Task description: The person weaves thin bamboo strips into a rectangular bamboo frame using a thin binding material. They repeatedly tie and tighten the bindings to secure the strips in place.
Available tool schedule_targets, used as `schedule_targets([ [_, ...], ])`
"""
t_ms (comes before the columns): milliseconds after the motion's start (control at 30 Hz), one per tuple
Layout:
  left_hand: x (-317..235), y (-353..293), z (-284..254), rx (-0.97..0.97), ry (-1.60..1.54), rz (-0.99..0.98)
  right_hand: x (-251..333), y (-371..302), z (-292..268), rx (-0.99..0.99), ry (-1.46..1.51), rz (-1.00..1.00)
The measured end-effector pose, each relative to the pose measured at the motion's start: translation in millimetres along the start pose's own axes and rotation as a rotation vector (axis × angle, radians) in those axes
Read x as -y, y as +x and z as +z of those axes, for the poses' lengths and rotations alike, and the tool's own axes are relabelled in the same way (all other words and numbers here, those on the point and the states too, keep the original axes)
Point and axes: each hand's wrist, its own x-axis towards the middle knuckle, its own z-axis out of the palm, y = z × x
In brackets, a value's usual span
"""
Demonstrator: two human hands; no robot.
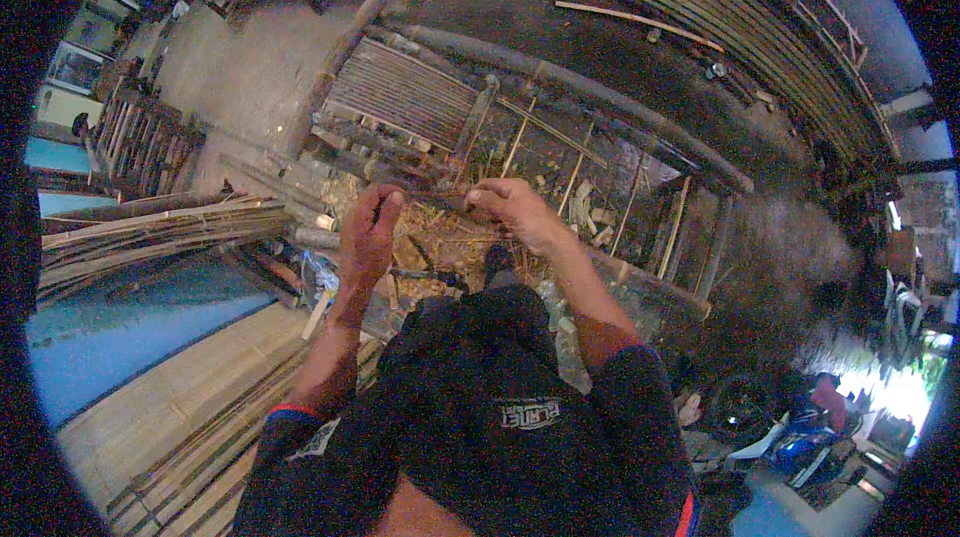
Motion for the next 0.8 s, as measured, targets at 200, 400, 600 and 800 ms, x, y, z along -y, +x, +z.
schedule_targets([
  [200,1,12,11,-0.025,0.03,0.001,-7,3,-26,-0.145,-0.212,-0.174],
  [400,13,21,33,0.081,0.076,-0.1,9,-5,-43,-0.247,-0.487,-0.214],
  [600,19,17,74,0.169,0.019,0.109,18,-2,-29,-0.104,-0.688,-0.13],
  [800,22,2,79,0.294,-0.214,-0.175,-3,16,-19,-0.01,-0.707,-0.222],
])
